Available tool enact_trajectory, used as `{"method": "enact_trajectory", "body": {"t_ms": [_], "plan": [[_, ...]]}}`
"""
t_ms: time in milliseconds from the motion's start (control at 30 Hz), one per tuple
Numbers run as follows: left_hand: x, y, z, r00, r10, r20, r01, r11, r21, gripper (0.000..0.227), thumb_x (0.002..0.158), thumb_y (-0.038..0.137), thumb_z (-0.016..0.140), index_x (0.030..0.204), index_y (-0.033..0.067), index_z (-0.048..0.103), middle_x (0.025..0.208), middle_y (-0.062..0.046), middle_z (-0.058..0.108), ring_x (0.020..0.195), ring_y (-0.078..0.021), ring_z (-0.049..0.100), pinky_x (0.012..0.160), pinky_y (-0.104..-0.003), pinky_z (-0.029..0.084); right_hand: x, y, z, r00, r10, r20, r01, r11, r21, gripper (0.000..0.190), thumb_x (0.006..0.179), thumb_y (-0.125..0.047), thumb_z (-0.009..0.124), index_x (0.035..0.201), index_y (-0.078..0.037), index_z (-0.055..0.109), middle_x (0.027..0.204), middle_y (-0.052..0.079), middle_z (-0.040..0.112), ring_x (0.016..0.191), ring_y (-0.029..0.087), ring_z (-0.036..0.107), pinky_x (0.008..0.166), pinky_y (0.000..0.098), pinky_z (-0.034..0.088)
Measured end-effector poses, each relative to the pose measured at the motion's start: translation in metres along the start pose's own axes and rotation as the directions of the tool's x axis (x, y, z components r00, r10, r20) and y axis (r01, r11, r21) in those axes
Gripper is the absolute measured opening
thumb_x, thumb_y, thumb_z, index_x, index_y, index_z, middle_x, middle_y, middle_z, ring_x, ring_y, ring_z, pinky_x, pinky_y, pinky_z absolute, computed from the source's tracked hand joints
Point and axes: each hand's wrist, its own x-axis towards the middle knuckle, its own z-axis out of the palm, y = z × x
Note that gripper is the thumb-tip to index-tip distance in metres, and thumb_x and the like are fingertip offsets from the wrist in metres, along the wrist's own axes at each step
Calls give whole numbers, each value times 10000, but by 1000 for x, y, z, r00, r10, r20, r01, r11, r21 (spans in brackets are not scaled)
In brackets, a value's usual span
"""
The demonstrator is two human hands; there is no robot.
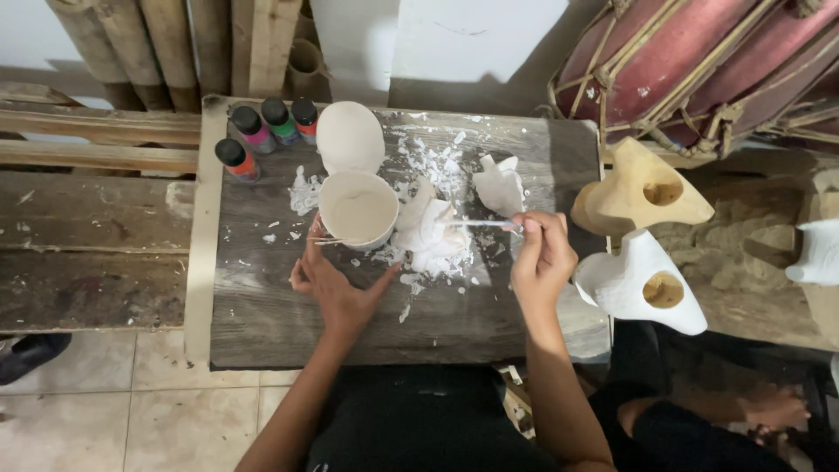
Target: Applying white paste to a white object using a small stick for crafting or repair
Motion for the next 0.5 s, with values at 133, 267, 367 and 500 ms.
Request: {"method": "enact_trajectory", "body": {"t_ms": [133,267,367,500], "plan": [[-4,0,3,1000,-17,-12,16,999,-51,1299,590,510,1004,1536,-42,306,1523,-251,437,1326,-418,456,1126,-604,122,-2,-5,-1,998,-2,59,1,1000,14,240,1074,-20,549,884,-22,696,765,110,693,681,265,521,745,359,466],[-12,-1,5,999,-25,-22,25,999,-21,1322,587,508,1004,1561,-36,295,1551,-230,411,1364,-404,439,1139,-589,125,-1,-4,-2,997,-20,74,19,1000,21,225,1073,-25,555,899,-25,697,787,106,699,689,249,533,746,350,470],[-13,6,2,999,-34,-27,32,998,-58,1282,619,450,1007,1564,-41,294,1555,-240,401,1399,-427,408,1157,-583,129,3,-1,-5,996,-35,81,34,999,19,231,1077,-24,551,894,-22,692,783,110,702,687,260,540,742,356,471],[-29,3,3,999,-38,-6,37,999,-19,1220,662,460,969,1546,-51,301,1506,-279,414,1353,-454,435,1144,-607,116,2,3,-7,996,-35,77,35,999,1,220,1079,-33,557,914,-27,702,793,111,695,690,256,530,743,349,470]]}}
